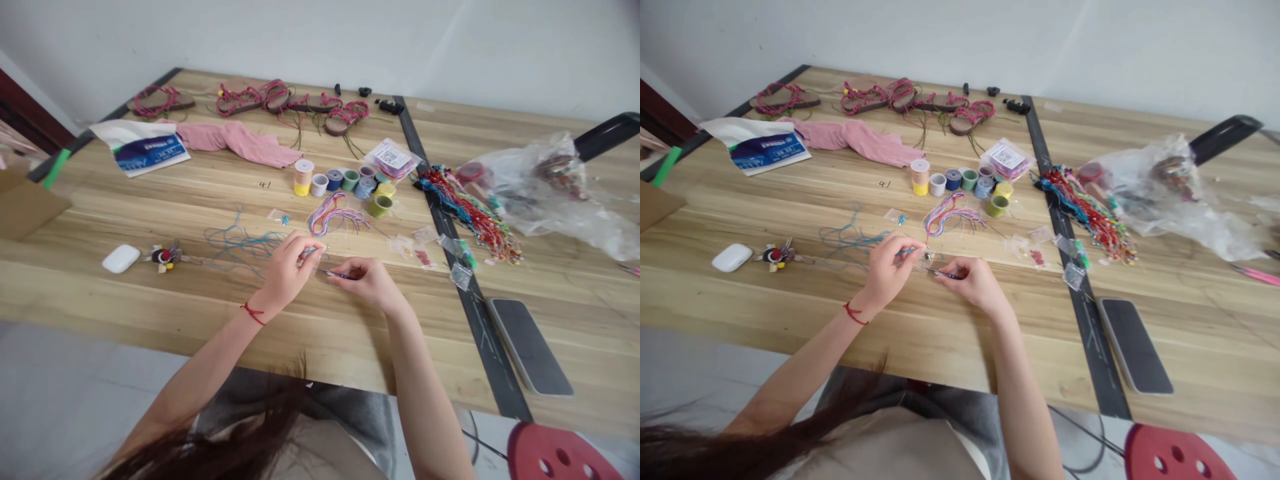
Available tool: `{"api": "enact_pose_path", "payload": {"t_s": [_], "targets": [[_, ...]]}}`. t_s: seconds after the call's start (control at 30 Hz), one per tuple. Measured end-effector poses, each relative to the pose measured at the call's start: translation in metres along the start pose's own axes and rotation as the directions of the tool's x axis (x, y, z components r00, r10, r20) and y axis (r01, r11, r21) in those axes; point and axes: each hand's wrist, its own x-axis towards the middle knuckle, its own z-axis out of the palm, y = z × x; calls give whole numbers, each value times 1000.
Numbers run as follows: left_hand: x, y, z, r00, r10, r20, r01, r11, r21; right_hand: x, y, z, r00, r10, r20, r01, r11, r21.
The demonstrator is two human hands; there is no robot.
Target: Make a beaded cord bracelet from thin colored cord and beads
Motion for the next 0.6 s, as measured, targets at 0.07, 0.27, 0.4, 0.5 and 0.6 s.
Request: {"api": "enact_pose_path", "payload": {"t_s": [0.07, 0.27, 0.4, 0.5, 0.6], "targets": [[1, 1, -1, 998, -67, -13, 67, 997, -43, 1, 0, -1, 1000, -1, -8, 1, 1000, -20], [2, 0, 3, 940, -340, 16, 332, 905, -267, 6, 1, -6, 947, 4, -321, -121, 931, -345], [2, -5, 6, 892, -449, 49, 431, 812, -394, 7, 7, -10, 919, -44, -392, -184, 831, -525], [3, -7, 8, 866, -492, 91, 475, 751, -459, 8, 10, -11, 919, -86, -384, -155, 819, -553], [4, -8, 8, 819, -553, 155, 543, 658, -522, 9, 5, -9, 908, -248, -338, 9, 818, -575]]}}
